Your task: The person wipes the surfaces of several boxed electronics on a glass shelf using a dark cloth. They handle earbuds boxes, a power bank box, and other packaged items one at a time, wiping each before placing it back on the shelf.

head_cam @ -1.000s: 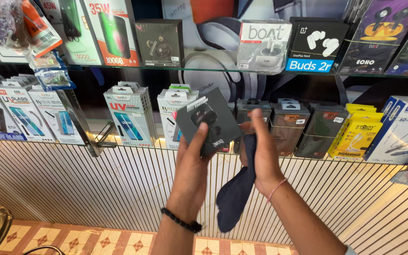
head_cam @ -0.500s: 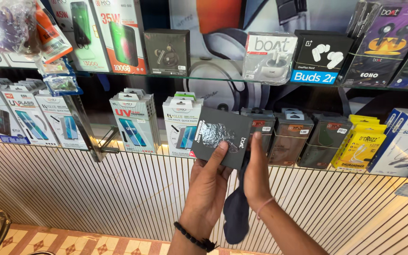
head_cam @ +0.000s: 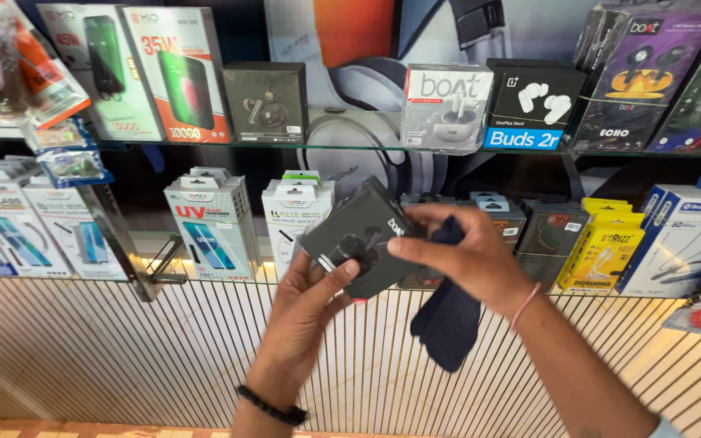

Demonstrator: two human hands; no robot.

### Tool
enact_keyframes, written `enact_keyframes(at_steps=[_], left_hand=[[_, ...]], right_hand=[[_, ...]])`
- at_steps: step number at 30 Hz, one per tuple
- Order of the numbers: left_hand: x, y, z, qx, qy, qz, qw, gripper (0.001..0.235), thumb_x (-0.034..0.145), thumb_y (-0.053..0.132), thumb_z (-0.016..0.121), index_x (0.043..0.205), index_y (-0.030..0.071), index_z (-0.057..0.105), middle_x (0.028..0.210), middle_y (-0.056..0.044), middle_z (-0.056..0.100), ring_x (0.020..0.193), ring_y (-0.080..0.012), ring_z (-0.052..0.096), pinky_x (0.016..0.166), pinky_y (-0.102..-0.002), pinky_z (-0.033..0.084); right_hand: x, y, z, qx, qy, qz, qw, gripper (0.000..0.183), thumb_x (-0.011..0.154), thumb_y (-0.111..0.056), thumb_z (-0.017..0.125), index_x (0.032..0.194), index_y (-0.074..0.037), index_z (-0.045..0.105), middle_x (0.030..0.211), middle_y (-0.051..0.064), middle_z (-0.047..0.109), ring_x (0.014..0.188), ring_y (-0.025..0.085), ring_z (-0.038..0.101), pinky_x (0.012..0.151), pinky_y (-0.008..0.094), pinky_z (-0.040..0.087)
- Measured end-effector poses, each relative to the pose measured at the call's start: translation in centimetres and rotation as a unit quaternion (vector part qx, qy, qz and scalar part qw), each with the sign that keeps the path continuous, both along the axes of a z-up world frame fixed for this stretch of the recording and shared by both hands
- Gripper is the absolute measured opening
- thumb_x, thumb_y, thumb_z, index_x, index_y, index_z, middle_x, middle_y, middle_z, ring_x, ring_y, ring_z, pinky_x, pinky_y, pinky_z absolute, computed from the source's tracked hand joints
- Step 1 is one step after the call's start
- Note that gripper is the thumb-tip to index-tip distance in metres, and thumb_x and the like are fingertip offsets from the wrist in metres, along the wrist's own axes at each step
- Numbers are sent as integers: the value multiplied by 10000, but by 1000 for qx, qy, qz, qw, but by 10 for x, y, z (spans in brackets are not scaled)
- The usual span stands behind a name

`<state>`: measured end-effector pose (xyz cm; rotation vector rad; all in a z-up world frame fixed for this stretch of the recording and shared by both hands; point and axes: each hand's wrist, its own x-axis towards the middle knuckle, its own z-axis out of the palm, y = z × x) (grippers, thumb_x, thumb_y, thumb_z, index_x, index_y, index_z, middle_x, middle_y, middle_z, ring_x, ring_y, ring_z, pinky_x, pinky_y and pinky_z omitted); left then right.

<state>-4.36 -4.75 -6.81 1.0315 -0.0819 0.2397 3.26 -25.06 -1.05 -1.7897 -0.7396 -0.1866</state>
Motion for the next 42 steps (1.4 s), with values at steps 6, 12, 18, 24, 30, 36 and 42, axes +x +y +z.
enact_keyframes(at_steps=[6,12,18,24,30,36,42], left_hand=[[19,31,34,99,-51,10,994,688,820,89,743,1428,151,428,1169,-147,715,1029,-202,720,910,-369,608],[53,23,58,-57,-102,4,993,647,866,62,722,1418,92,384,1175,-151,685,1095,-225,685,966,-375,582],[94,21,70,-92,-126,19,988,644,875,47,710,1430,60,384,1170,-157,702,1090,-213,700,989,-341,585],[116,18,73,19,-89,90,992,655,902,129,734,1504,57,488,1018,-89,685,984,-178,700,876,-309,612],[134,17,73,98,-78,145,982,744,893,187,729,1546,60,397,1009,-66,692,932,-158,743,780,-254,613],[143,18,76,187,-59,189,962,704,902,281,700,1523,57,457,946,-75,759,820,-139,774,634,-229,554],[144,19,81,278,-39,266,922,664,911,309,721,1469,23,501,762,-80,779,675,-151,789,567,-255,576]], right_hand=[[13,14,59,-79,-21,-29,996,462,749,-260,878,1138,-24,799,767,-29,695,651,40,588,591,211,483],[8,47,75,57,-35,-106,992,354,862,-330,807,1010,-9,798,864,-34,760,745,9,642,662,196,516],[30,68,70,64,-91,-154,982,331,875,-317,810,1042,-32,810,875,-11,769,716,14,597,643,206,485],[50,76,65,81,-129,-199,968,356,870,-315,785,1123,-65,794,831,42,797,669,41,658,611,237,516],[67,80,64,56,-239,-216,945,353,902,-321,792,1118,-41,785,911,68,821,763,67,752,703,254,569],[74,85,63,12,-97,-286,953,387,855,-365,794,1137,-101,786,740,132,790,649,185,726,626,341,546],[85,86,50,50,-312,-314,895,302,857,-289,850,973,-22,769,897,155,768,820,294,765,719,360,570]])
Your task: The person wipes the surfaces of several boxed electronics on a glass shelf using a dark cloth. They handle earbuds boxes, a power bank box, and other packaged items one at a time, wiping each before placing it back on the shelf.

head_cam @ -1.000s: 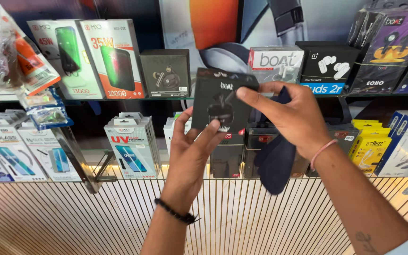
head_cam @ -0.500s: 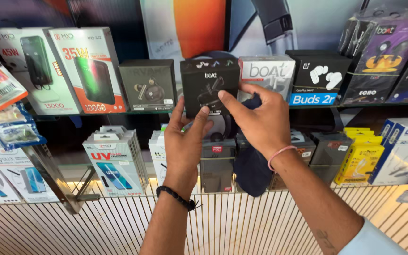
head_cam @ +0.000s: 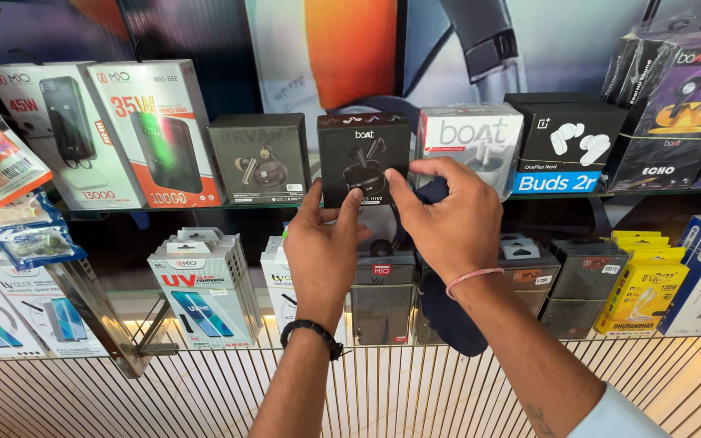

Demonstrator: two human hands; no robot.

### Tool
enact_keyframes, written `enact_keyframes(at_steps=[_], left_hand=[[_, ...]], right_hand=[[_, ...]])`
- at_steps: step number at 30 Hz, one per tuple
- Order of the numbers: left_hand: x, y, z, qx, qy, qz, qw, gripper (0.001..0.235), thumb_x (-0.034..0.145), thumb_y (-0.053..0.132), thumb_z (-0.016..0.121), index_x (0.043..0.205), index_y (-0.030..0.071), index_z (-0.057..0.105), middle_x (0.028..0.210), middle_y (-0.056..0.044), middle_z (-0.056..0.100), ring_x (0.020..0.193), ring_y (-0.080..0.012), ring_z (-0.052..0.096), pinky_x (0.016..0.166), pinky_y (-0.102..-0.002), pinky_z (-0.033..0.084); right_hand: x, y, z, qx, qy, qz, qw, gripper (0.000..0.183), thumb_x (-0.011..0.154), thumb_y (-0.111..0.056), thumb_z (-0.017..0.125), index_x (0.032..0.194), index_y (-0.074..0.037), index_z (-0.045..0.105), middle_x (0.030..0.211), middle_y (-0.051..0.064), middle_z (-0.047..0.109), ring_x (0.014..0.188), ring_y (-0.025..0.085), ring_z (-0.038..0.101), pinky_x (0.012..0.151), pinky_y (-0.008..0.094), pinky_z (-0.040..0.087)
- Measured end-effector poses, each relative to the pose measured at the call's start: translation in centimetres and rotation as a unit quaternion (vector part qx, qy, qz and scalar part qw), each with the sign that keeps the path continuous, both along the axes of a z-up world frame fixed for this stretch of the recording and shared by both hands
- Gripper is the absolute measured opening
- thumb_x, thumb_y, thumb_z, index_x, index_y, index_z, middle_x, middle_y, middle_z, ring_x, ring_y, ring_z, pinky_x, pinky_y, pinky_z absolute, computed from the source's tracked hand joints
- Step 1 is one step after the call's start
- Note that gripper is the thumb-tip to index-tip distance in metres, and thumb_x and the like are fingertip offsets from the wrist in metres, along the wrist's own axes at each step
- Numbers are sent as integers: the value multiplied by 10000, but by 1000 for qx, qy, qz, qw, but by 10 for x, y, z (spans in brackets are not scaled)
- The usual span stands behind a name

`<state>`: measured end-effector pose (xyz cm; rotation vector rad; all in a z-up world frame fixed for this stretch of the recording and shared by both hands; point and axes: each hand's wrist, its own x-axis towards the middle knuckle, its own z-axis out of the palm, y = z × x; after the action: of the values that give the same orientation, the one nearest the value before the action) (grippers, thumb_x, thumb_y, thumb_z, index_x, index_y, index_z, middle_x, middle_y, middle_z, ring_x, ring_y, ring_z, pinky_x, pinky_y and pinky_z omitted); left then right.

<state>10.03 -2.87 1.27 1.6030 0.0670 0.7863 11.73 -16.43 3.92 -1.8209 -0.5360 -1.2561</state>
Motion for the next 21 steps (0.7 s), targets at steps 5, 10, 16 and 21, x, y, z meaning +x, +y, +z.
enact_keyframes(at_steps=[5,10,16,21], left_hand=[[2,1,6,30,18,-25,999,617,954,267,635,1481,7,447,746,-80,765,586,-164,763,497,-282,593],[5,-1,8,21,26,-47,998,623,978,217,586,1521,11,360,721,-82,739,528,-168,727,454,-299,594],[7,1,8,24,33,-55,998,608,986,216,577,1518,17,363,713,-72,731,526,-153,721,453,-293,598],[8,2,4,45,27,-42,998,531,981,233,590,1450,5,491,709,-57,734,520,-133,721,451,-282,589]], right_hand=[[6,-3,-6,-3,5,1,1000,244,845,-247,841,949,-39,768,907,143,769,837,289,767,735,357,577],[7,-4,-9,-6,17,-16,1000,234,835,-243,841,938,-44,772,907,136,768,832,290,760,730,365,576],[7,-3,-10,-16,16,-19,1000,215,836,-234,840,926,-53,768,907,121,764,833,276,754,729,364,572],[6,-5,-11,-18,8,-21,1000,205,842,-227,839,862,-46,745,845,113,748,773,274,737,681,369,553]])
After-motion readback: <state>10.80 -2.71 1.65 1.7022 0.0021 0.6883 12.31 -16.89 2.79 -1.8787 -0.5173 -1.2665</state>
